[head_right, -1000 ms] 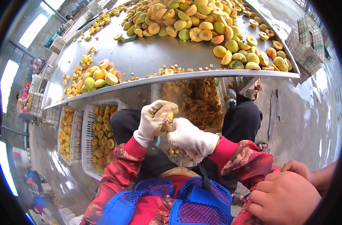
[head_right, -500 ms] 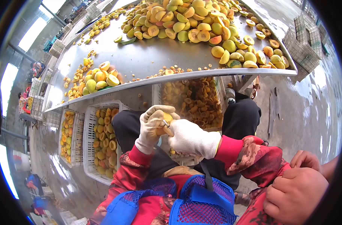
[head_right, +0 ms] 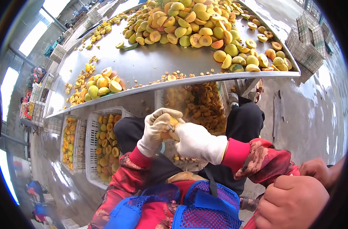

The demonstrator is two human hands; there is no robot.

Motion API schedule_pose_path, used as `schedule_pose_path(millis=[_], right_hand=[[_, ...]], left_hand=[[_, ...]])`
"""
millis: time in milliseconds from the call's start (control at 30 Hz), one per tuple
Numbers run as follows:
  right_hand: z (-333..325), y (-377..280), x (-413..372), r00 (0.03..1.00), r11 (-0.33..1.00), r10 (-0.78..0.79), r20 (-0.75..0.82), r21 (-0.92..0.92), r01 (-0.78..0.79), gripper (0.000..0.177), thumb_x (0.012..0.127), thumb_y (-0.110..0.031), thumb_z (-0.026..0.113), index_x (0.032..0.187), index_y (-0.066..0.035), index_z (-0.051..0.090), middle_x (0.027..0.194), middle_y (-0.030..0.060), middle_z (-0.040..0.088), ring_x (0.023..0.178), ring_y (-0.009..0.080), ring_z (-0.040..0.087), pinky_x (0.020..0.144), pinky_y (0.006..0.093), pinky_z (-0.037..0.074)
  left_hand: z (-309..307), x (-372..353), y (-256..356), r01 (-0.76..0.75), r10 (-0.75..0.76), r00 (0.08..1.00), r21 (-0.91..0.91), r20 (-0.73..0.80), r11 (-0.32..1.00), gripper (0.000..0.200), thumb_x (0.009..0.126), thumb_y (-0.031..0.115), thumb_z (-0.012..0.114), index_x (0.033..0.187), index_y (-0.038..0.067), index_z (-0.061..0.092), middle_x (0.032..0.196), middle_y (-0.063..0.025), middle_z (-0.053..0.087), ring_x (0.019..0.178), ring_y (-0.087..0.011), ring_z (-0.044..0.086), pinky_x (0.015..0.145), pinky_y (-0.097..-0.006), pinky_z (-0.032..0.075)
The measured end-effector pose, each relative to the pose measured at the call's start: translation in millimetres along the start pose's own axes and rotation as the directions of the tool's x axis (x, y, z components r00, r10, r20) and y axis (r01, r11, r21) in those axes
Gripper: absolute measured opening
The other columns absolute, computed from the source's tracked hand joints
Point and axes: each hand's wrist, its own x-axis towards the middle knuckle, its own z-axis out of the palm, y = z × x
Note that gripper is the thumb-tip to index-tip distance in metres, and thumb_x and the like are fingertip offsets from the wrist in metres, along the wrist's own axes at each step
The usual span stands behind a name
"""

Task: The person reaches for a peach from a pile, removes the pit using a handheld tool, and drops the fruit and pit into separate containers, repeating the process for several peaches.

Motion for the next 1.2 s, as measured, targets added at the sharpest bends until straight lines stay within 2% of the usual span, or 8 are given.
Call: schedule_pose_path(millis=[167,333,433,533,800,867,1000,1200], right_hand=[[6.4,16.2,7.6,0.967,0.643,0.051,0.251,0.732,-0.224,0.013,0.074,-0.012,0.059,0.072,0.001,0.058,0.058,0.0049,0.056,0.049,0.0111,0.054,0.045,0.0254,0.043],[14.7,28.8,6.4,0.972,0.616,0.076,0.221,0.756,-0.220,0.014,0.075,-0.014,0.060,0.074,0.000,0.059,0.057,0.0037,0.055,0.048,0.0090,0.051,0.044,0.0231,0.040],[8.8,23.6,5.9,0.916,0.524,0.109,0.386,0.761,-0.383,0.022,0.080,-0.009,0.061,0.101,-0.002,0.062,0.087,0.0058,0.065,0.080,0.0126,0.061,0.070,0.0270,0.049],[15.3,15.8,6.7,0.949,0.377,0.127,0.290,0.871,-0.317,0.012,0.076,-0.011,0.057,0.075,0.001,0.059,0.056,0.0040,0.054,0.045,0.0104,0.050,0.042,0.0246,0.040],[12.9,14.7,12.0,0.958,0.528,0.168,0.230,0.800,-0.285,0.011,0.075,-0.007,0.056,0.072,0.004,0.057,0.054,0.0071,0.054,0.040,0.0143,0.050,0.038,0.0275,0.040],[8.4,13.4,14.0,0.933,0.668,0.237,0.272,0.651,-0.360,0.024,0.079,-0.005,0.056,0.101,0.002,0.061,0.085,0.0084,0.066,0.077,0.0153,0.062,0.067,0.0292,0.049],[28.5,21.6,20.6,0.975,0.841,0.201,-0.096,0.528,-0.121,0.015,0.077,-0.009,0.056,0.077,0.006,0.057,0.054,0.0086,0.054,0.041,0.0158,0.052,0.039,0.0293,0.041],[15.1,19.7,30.3,0.921,0.421,0.254,0.295,0.824,-0.379,0.011,0.081,-0.010,0.058,0.088,-0.003,0.064,0.078,0.0024,0.062,0.068,0.0105,0.059,0.059,0.0253,0.046]], left_hand=[[4.4,4.7,-2.5,-0.009,0.010,1.000,0.015,-0.025,1.000,0.035,0.091,0.023,0.059,0.109,-0.008,0.059,0.089,-0.0168,0.066,0.077,-0.0166,0.066,0.069,-0.0278,0.055],[1.8,9.8,-19.7,-0.040,0.042,0.997,0.034,-0.061,0.999,0.035,0.092,0.023,0.058,0.108,-0.007,0.059,0.087,-0.0165,0.067,0.076,-0.0166,0.065,0.071,-0.0283,0.054],[5.9,10.8,-15.6,-0.064,0.064,0.995,0.005,-0.076,0.998,0.035,0.092,0.025,0.058,0.108,-0.007,0.059,0.087,-0.0162,0.067,0.075,-0.0162,0.065,0.071,-0.0278,0.054],[7.2,12.8,-23.2,-0.093,0.096,0.984,0.021,-0.148,0.995,0.035,0.092,0.026,0.058,0.107,-0.006,0.060,0.087,-0.0158,0.067,0.075,-0.0159,0.065,0.070,-0.0271,0.054],[-2.7,18.4,-28.8,-0.044,0.036,0.993,-0.070,-0.113,0.997,0.036,0.092,0.027,0.057,0.106,-0.006,0.059,0.085,-0.0163,0.066,0.077,-0.0188,0.065,0.071,-0.0289,0.054],[-1.0,20.5,-31.5,-0.066,0.056,0.988,-0.067,-0.147,0.996,0.036,0.092,0.028,0.056,0.107,-0.005,0.059,0.085,-0.0161,0.066,0.078,-0.0195,0.065,0.072,-0.0294,0.054],[-3.5,25.9,-38.8,-0.086,0.085,0.970,0.003,-0.227,0.996,0.038,0.093,0.031,0.055,0.107,-0.004,0.060,0.083,-0.0161,0.066,0.074,-0.0175,0.064,0.069,-0.0282,0.053],[-4.5,32.6,-37.1,-0.087,0.066,0.940,-0.048,-0.335,0.995,0.034,0.093,0.027,0.056,0.109,-0.004,0.059,0.082,-0.0138,0.067,0.071,-0.0133,0.063,0.065,-0.0235,0.052]])
